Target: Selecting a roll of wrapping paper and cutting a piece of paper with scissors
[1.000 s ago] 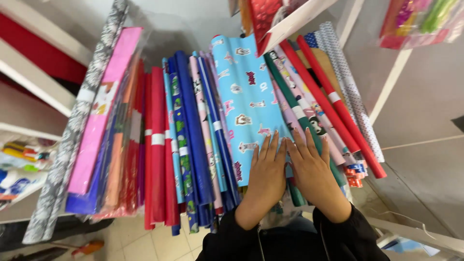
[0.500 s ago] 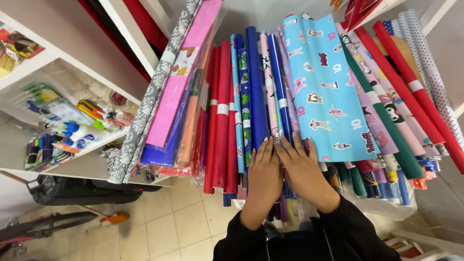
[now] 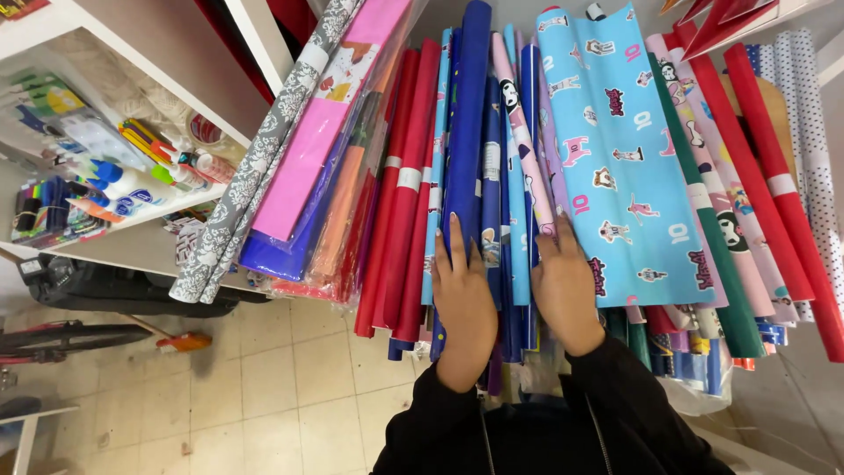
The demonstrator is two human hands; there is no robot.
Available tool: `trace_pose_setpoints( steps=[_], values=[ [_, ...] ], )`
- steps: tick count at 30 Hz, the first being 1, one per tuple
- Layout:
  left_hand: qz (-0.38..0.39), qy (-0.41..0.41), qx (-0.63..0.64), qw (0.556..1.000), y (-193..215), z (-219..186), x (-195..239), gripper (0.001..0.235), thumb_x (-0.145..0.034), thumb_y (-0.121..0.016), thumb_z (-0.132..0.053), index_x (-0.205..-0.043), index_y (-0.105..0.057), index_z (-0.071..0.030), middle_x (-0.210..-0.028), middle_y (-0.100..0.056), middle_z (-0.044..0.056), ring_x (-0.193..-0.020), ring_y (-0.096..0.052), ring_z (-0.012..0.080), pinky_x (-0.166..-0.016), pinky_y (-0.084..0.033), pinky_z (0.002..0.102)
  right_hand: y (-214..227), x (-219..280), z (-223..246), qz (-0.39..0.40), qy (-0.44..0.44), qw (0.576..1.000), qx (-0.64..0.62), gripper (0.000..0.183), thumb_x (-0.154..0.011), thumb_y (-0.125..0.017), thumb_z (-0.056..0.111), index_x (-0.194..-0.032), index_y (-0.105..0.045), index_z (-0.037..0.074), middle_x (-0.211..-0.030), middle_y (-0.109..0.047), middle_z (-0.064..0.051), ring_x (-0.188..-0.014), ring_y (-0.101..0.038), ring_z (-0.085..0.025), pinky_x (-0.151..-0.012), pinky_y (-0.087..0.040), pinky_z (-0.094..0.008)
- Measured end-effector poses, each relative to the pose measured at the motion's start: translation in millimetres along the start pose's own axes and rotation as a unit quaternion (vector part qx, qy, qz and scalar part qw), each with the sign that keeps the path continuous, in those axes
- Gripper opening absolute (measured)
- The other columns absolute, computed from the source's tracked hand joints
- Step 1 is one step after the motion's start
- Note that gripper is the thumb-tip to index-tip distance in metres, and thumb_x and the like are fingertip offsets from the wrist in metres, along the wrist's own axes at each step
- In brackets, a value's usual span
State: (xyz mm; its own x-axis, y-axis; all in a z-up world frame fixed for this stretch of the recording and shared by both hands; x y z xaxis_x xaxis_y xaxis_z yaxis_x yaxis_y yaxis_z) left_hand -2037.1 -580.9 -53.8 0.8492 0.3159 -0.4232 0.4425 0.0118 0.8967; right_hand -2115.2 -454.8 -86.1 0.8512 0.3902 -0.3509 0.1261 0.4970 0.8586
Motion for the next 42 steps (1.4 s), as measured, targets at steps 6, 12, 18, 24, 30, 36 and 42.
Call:
trace_pose_setpoints(
  steps=[6,12,18,24,30,36,42],
  values=[
    [0.053,-0.081,0.054,0.994,-8.3,-42.2,-4.8,0.044,-0.104,-0.041,-0.013,-0.148,-0.046,-0.005,-0.166,-0.030,0.014,-0.155,-0.023,0.0335,-0.124,-0.008,0.062,25.5,6.0,27.5,-0.027,0.065,0.997,-0.038,0.044,-0.086,-0.068,0.004,-0.129,-0.064,-0.005,-0.155,-0.043,-0.030,-0.142,-0.042,-0.052,-0.113,-0.042,-0.053],
    [0.087,-0.138,0.153,0.974,-37.8,-76.0,16.3,0.051,-0.099,-0.043,-0.009,-0.150,-0.043,-0.009,-0.155,-0.045,0.013,-0.148,-0.036,0.0294,-0.126,-0.015,0.055,36.9,12.8,-1.1,-0.024,-0.047,0.997,0.063,0.039,-0.102,-0.055,0.011,-0.141,-0.063,0.015,-0.174,-0.025,-0.019,-0.157,-0.013,-0.051,-0.114,-0.003,-0.077],
    [0.125,-0.181,0.188,0.957,-61.3,-104.0,24.2,0.052,-0.093,-0.046,-0.012,-0.145,-0.052,-0.015,-0.144,-0.056,0.012,-0.144,-0.043,0.0303,-0.123,-0.021,0.058,42.3,17.4,-39.9,-0.024,-0.089,0.988,0.124,0.041,-0.101,-0.054,0.024,-0.140,-0.058,0.033,-0.159,-0.041,-0.014,-0.135,-0.052,-0.046,-0.093,-0.053,-0.056],
    [0.144,-0.177,0.180,0.957,-51.2,-118.3,15.5,0.051,-0.095,-0.056,-0.020,-0.145,-0.054,-0.011,-0.141,-0.056,0.026,-0.143,-0.043,0.0401,-0.121,-0.018,0.062,67.8,21.4,-75.3,-0.048,-0.136,0.987,0.076,0.056,-0.085,-0.061,0.002,-0.135,-0.063,0.027,-0.141,-0.055,-0.014,-0.104,-0.068,-0.046,-0.080,-0.058,-0.055],
    [0.149,-0.164,0.229,0.948,-43.8,-131.1,7.5,0.059,-0.090,-0.065,-0.038,-0.143,-0.056,-0.011,-0.156,-0.036,0.033,-0.148,-0.027,0.0505,-0.117,-0.017,0.068,82.7,34.4,-102.5,-0.100,-0.152,0.981,0.074,0.055,-0.083,-0.060,-0.002,-0.131,-0.071,0.024,-0.141,-0.059,-0.010,-0.107,-0.068,-0.045,-0.081,-0.057,-0.054],
    [0.175,-0.222,0.230,0.931,-47.5,-150.0,5.2,0.066,-0.085,-0.072,-0.028,-0.147,-0.053,-0.016,-0.159,-0.038,0.024,-0.151,-0.026,0.0451,-0.120,-0.015,0.066,109.9,38.1,-111.7,-0.125,-0.180,0.970,0.110,0.051,-0.086,-0.060,-0.005,-0.132,-0.073,0.015,-0.140,-0.061,-0.017,-0.107,-0.067,-0.046,-0.081,-0.057,-0.053],
    [0.183,-0.257,0.213,0.925,-55.7,-161.9,11.0,0.058,-0.075,-0.081,-0.019,-0.130,-0.063,-0.020,-0.162,-0.037,0.016,-0.154,-0.026,0.0381,-0.123,-0.016,0.062,99.5,34.4,-133.0,-0.077,-0.181,0.968,0.152,0.046,-0.088,-0.068,0.009,-0.132,-0.073,0.021,-0.152,-0.057,-0.014,-0.133,-0.056,-0.043,-0.094,-0.049,-0.057]
  ],
)
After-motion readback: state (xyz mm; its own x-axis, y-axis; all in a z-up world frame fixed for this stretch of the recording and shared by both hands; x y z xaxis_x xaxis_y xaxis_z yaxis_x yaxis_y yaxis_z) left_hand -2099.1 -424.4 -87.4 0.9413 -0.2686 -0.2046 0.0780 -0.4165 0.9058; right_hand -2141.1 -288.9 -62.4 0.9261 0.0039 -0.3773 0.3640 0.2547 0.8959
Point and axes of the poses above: each hand's wrist, its own x-axis away from the middle knuckle, its own y-axis out of the back of the hand, z = x × y, the point moved 9 cm from there along -x, towards the middle knuckle
